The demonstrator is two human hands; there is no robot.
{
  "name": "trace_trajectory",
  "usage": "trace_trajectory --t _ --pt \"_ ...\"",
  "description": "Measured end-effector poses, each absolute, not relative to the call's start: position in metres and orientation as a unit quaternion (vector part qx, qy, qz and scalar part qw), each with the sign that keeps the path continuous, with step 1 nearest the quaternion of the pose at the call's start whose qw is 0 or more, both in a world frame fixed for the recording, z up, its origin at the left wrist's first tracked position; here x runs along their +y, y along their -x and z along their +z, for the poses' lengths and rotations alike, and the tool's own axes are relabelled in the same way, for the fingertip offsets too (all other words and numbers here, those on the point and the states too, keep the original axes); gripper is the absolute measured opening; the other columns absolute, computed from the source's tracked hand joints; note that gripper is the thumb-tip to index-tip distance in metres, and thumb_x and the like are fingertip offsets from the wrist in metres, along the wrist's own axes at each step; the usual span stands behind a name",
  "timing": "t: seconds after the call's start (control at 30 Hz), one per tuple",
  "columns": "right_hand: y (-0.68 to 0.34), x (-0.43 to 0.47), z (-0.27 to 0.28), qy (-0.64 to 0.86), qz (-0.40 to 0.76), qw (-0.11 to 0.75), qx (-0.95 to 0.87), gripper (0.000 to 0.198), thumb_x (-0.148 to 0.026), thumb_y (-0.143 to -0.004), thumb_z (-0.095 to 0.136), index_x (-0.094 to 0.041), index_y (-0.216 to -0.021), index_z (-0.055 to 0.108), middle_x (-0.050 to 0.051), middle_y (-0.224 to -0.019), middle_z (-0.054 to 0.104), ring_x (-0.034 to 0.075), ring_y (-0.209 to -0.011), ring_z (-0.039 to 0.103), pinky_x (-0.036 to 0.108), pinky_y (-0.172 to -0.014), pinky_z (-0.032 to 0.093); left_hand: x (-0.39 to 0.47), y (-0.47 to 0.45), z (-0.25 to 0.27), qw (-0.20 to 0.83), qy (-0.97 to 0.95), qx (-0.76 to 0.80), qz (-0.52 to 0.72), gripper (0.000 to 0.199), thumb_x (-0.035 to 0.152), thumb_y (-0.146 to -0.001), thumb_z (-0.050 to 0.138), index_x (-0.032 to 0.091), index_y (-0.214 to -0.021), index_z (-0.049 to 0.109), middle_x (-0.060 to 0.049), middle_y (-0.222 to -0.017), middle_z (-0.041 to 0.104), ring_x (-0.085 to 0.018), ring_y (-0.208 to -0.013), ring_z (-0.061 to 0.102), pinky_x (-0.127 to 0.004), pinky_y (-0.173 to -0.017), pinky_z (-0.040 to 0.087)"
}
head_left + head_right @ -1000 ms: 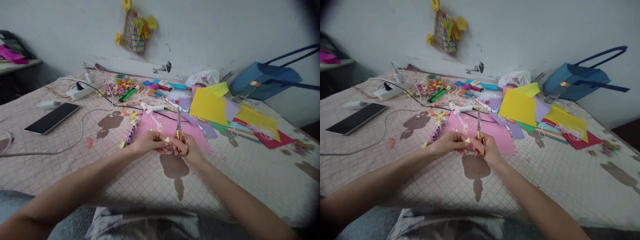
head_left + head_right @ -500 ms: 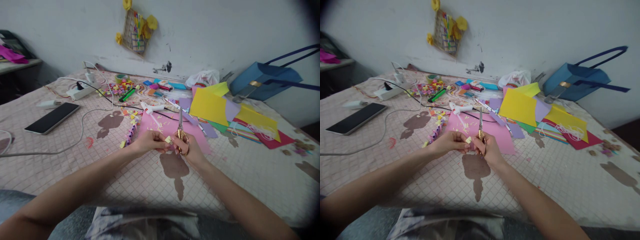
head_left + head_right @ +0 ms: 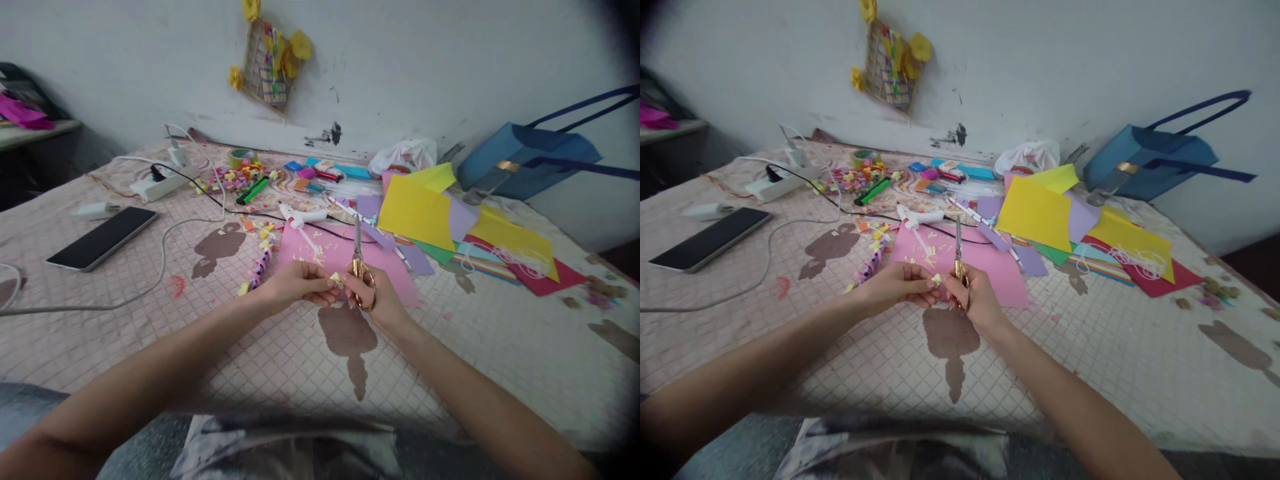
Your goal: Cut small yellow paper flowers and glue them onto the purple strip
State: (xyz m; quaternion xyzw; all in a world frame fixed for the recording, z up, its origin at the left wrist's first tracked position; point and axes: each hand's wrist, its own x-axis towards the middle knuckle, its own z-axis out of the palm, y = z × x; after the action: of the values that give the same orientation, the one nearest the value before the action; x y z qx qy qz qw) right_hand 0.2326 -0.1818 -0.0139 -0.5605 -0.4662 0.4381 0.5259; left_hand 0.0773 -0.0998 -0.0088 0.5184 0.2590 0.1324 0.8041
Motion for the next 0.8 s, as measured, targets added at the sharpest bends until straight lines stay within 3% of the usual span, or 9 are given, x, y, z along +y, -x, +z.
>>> trace_trajectory --t 0.3,0.8 --pt "-0.232 -0.1821 -0.0156 0.562 0.436 0.517 -0.476 0.024 -0.038 -0.077 0.058 -0.018 -0.067 0.05 -0.005 -0.05 0.047 0.007 -0.039 0.04 0.02 -0.038 0.029 -0.1019 -0.0785 -0.0095 0.785 -0.543 0.261 0.146 0.024 0.029 -0.068 0.071 0.009 -0.072 0.058 -0.005 -0.07 0.068 -0.009 -0.058 0.063 -0.024 -0.061 0.051" --pt "-0.231 -0.1816 -0.0152 0.565 0.441 0.526 -0.458 0.023 -0.039 -0.073 0.06 -0.018 -0.068 0.051 -0.006 -0.05 0.047 0.007 -0.039 0.041 0.02 -0.038 0.03 -0.1032 -0.08 -0.0079 0.781 -0.543 0.266 0.158 0.025 0.03 -0.068 0.071 0.009 -0.07 0.057 -0.005 -0.07 0.068 -0.009 -0.058 0.062 -0.024 -0.061 0.05"
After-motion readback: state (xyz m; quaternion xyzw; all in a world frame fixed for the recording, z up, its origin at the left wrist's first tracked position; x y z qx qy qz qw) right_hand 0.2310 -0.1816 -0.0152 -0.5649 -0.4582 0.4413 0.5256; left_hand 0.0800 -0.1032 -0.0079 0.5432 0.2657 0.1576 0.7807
